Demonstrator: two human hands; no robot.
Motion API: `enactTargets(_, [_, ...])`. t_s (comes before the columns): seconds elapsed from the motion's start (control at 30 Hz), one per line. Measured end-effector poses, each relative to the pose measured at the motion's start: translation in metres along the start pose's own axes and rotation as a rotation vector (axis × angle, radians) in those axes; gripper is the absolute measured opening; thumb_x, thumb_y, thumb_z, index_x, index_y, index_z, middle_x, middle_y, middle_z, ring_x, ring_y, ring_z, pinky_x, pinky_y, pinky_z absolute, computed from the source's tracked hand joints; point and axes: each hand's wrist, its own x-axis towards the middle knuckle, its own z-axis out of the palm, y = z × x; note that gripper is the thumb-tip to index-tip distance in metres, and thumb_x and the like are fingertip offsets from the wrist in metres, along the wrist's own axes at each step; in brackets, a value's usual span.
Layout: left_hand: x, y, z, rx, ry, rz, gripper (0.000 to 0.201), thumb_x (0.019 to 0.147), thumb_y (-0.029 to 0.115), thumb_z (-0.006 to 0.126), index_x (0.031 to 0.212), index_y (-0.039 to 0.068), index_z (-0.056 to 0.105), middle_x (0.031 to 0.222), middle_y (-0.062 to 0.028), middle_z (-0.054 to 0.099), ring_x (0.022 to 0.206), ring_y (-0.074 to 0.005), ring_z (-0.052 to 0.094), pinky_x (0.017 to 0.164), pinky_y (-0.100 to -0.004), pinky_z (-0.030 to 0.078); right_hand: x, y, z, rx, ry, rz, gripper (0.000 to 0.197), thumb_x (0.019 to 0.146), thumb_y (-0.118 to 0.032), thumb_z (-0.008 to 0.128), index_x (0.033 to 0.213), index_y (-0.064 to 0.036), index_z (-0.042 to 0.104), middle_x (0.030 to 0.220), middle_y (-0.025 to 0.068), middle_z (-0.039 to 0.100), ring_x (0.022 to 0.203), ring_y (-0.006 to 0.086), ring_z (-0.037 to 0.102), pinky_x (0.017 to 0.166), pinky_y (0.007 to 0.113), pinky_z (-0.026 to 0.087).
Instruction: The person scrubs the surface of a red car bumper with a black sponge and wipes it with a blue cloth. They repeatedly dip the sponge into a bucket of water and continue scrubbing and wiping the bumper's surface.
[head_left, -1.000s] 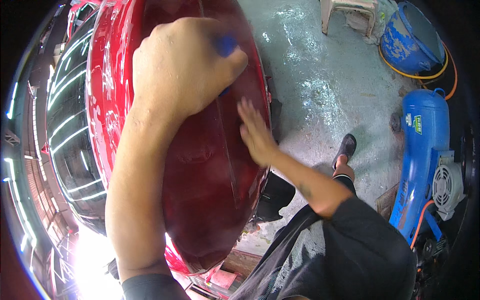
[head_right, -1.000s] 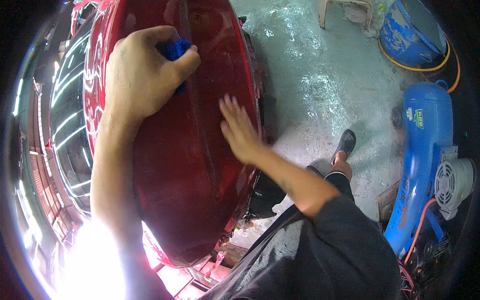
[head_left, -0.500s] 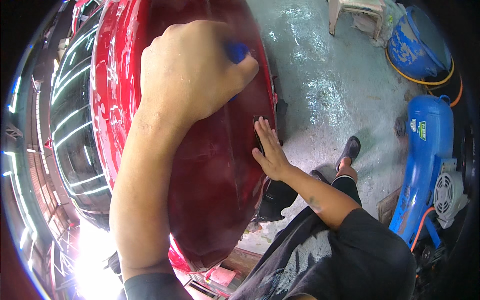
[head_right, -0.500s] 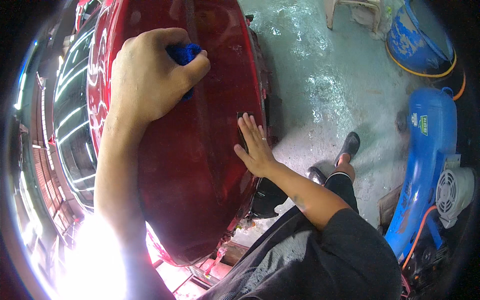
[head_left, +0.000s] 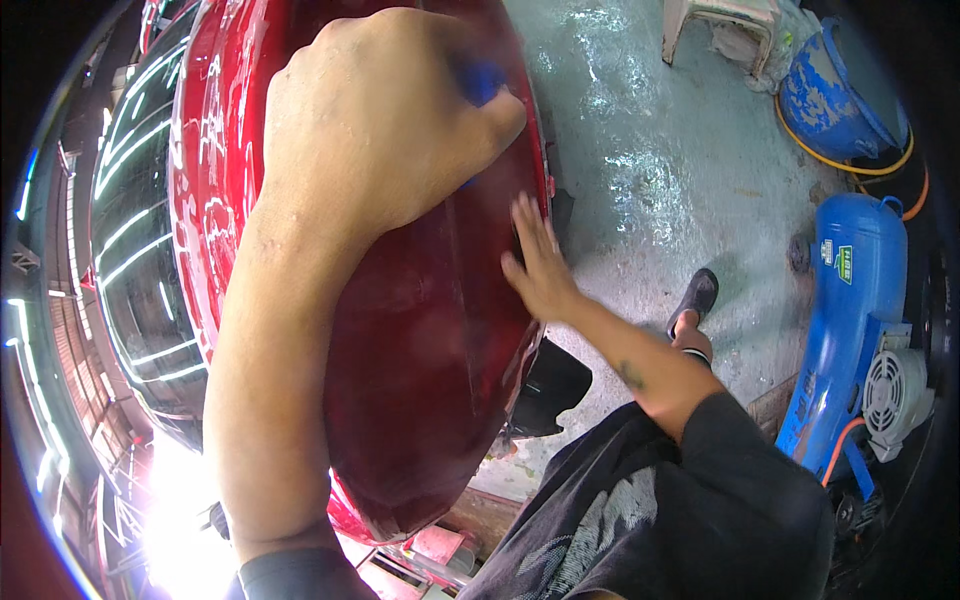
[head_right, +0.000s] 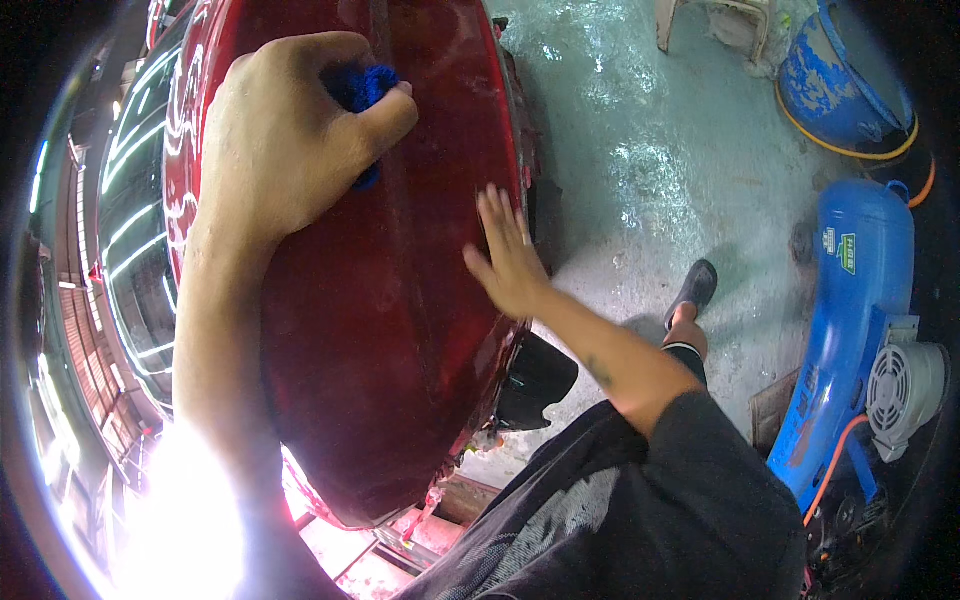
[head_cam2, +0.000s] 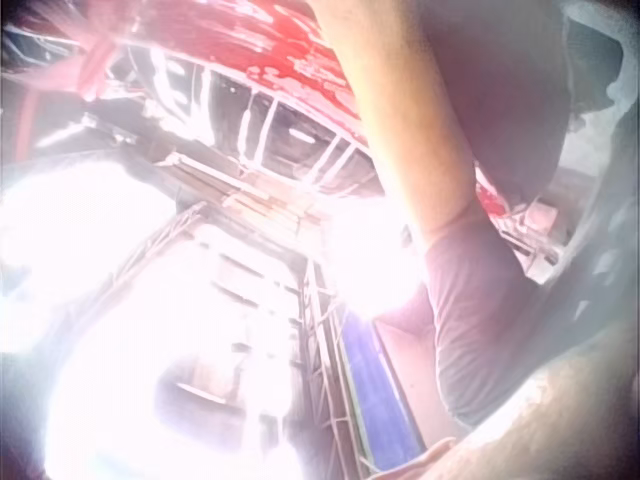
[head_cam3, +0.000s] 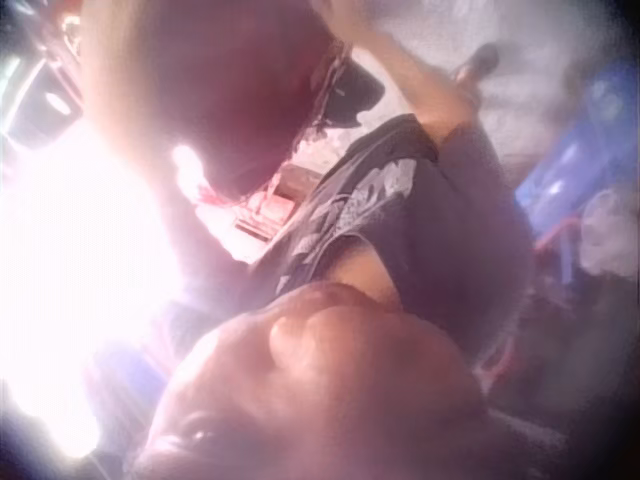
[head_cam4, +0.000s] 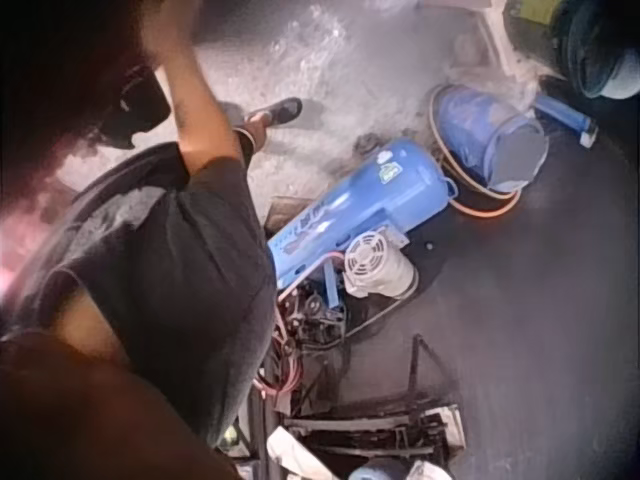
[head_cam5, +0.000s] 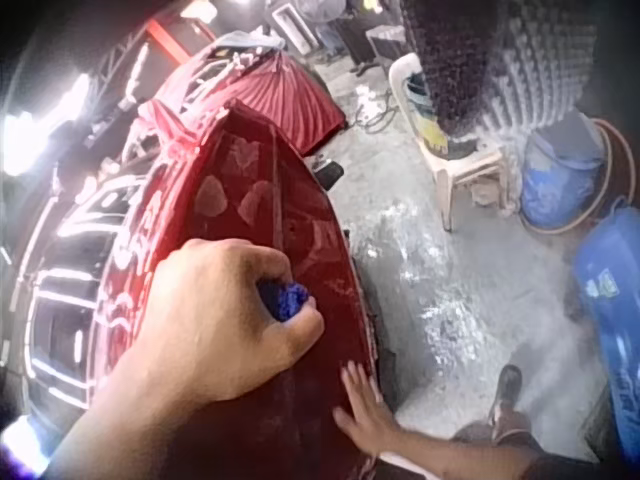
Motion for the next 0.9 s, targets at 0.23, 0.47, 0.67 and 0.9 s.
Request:
enactTargets(0.23, [-0.002,0.002,0.016,0.078,0.032,0.067,0.036,0.083,0.034,0.082,0.105,0.005,0.083,0.089,-0.0223,0.079,0.084,-0.0402,0.078,0.082,-0.0481,0.062,0.106,0.038,-0.041,0.016,0.117,0.043,0.082,0.118,-0.054,0.038,0.176,-0.0019,0.016,0.184,0.0239,0.012,0.172,0.0378,0.010,0.137,0.056,0.009])
enactTargets(0.47, [0.002,-0.004,-0.005,0.037,-0.097,0.014,0.034,0.081,0.033,0.084,0.106,0.012,0.086,0.094,-0.0192,0.081,0.091,-0.0386,0.080,0.089,-0.0487,0.064,0.053,0.076,-0.008,-0.204,0.074,0.008,0.072,0.119,-0.041,0.041,0.176,-0.0024,0.020,0.185,0.0219,0.014,0.171,0.0403,0.009,0.134,0.065,0.006])
enactTargets(0.67, [0.004,-0.001,-0.022,0.036,-0.136,0.022,0.034,0.082,0.038,0.083,0.107,0.014,0.086,0.100,-0.0150,0.081,0.093,-0.0369,0.080,0.082,-0.0478,0.065,0.155,0.086,-0.057,-0.092,0.054,0.163,0.068,0.118,-0.036,0.045,0.176,-0.0079,0.023,0.184,0.0157,0.022,0.170,0.0407,0.015,0.132,0.067,0.011])
enactTargets(0.9, [0.002,0.000,-0.018,0.015,0.053,0.060,0.028,0.083,0.041,0.084,0.095,0.015,0.082,0.094,-0.0104,0.074,0.089,-0.0334,0.078,0.075,-0.0480,0.063,0.005,0.031,-0.016,0.104,0.190,0.086,0.064,0.110,-0.019,0.060,0.170,-0.0083,0.041,0.179,0.0224,0.033,0.165,0.0430,0.032,0.131,0.048,0.032])
